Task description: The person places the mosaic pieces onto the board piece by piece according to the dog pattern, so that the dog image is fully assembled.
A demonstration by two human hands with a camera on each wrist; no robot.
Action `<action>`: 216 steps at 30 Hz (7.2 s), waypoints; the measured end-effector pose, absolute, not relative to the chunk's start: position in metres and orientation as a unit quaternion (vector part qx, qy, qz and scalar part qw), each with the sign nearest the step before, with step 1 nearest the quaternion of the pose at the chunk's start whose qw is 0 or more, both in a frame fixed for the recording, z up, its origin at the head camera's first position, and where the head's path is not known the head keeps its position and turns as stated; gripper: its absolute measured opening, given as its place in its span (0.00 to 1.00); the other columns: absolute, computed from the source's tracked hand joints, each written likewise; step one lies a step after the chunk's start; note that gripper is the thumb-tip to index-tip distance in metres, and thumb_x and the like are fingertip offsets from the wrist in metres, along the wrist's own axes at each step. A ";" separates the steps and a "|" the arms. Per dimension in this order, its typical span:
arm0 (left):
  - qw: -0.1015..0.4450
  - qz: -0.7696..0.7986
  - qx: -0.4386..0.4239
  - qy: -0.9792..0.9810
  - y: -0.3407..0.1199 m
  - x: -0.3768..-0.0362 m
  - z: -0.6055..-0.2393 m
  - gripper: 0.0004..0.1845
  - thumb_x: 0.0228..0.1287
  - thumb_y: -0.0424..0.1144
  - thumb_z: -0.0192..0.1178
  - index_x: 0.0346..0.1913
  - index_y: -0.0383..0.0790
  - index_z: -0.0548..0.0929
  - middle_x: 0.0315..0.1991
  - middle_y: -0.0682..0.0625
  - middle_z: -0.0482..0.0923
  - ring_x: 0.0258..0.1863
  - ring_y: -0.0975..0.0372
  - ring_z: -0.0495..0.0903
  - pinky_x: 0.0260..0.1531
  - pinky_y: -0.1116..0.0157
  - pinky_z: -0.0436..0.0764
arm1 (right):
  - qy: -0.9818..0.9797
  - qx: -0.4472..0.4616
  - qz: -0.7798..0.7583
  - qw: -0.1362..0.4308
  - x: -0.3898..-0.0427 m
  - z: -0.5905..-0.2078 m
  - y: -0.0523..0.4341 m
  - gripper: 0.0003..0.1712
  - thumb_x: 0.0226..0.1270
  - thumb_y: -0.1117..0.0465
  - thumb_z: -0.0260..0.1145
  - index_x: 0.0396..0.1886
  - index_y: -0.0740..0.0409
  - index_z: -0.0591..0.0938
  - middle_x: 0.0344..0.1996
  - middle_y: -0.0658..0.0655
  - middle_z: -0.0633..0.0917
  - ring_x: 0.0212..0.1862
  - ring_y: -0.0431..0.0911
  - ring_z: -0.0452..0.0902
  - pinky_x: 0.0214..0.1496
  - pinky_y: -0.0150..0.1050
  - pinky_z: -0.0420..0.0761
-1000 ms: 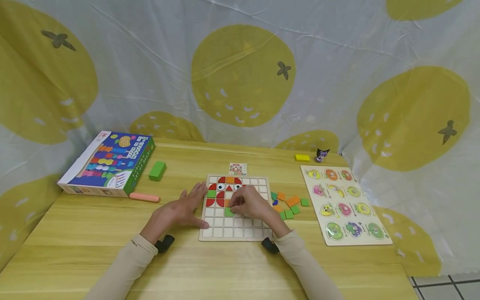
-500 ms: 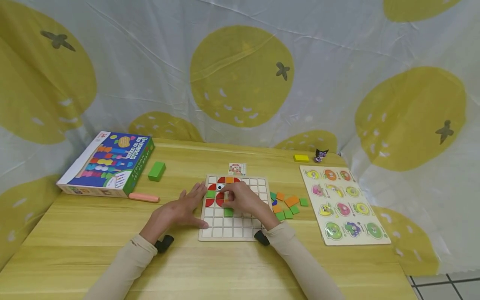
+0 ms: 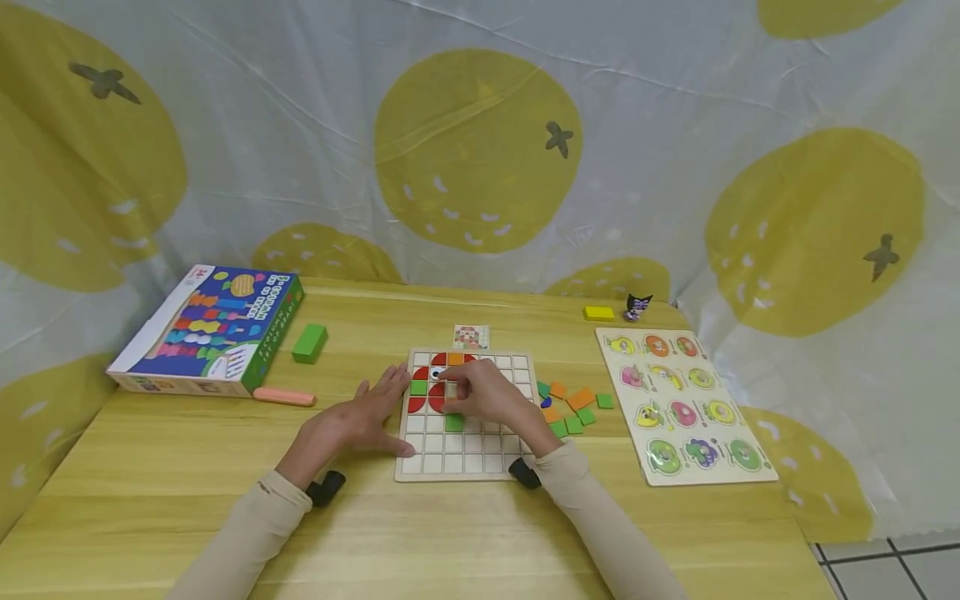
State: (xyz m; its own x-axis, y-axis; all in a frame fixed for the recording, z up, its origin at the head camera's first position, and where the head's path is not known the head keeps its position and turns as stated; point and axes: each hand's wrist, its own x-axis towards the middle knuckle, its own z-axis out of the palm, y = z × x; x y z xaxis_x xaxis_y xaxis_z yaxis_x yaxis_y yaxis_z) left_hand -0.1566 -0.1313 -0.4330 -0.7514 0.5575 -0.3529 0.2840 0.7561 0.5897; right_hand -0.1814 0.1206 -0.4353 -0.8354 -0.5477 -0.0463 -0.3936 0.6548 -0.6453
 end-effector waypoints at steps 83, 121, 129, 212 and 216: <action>0.258 0.269 0.235 0.897 -0.129 -0.158 -0.433 0.66 0.64 0.54 0.78 0.87 0.28 0.43 0.88 0.34 0.33 0.87 0.41 0.32 0.83 0.36 0.35 | 0.832 -0.270 -0.450 0.178 -0.164 -0.427 0.207 0.04 0.72 0.72 0.73 0.42 0.65 0.92 0.36 0.56 0.92 0.33 0.51 0.88 0.44 0.36 0.90; 0.260 0.262 0.229 0.900 -0.131 -0.155 -0.432 0.66 0.62 0.55 0.79 0.87 0.29 0.45 0.88 0.34 0.34 0.88 0.41 0.32 0.83 0.36 0.35 | 0.874 -0.294 -0.376 0.095 -0.155 -0.446 0.164 0.08 0.59 0.69 0.84 0.38 0.62 0.94 0.33 0.54 0.89 0.31 0.37 0.80 0.35 0.31 0.84; 0.261 0.268 0.226 0.899 -0.131 -0.154 -0.432 0.67 0.62 0.54 0.80 0.87 0.28 0.45 0.88 0.33 0.35 0.87 0.40 0.32 0.83 0.36 0.35 | 0.901 -0.255 -0.342 0.080 -0.154 -0.447 0.161 0.09 0.56 0.64 0.87 0.32 0.57 0.92 0.26 0.46 0.85 0.28 0.37 0.76 0.32 0.30 0.80; 0.258 0.267 0.229 0.900 -0.131 -0.154 -0.435 0.67 0.61 0.54 0.80 0.86 0.27 0.45 0.88 0.33 0.36 0.87 0.40 0.33 0.83 0.35 0.36 | 0.879 -0.224 -0.400 0.134 -0.159 -0.446 0.191 0.05 0.62 0.70 0.82 0.29 0.60 0.93 0.27 0.49 0.90 0.29 0.36 0.81 0.34 0.29 0.83; 0.259 0.265 0.229 0.900 -0.131 -0.154 -0.434 0.67 0.61 0.54 0.80 0.86 0.28 0.45 0.88 0.33 0.36 0.87 0.40 0.33 0.83 0.35 0.36 | 0.883 -0.224 -0.395 0.116 -0.164 -0.443 0.202 0.04 0.66 0.66 0.81 0.31 0.57 0.93 0.28 0.47 0.90 0.29 0.38 0.78 0.34 0.30 0.80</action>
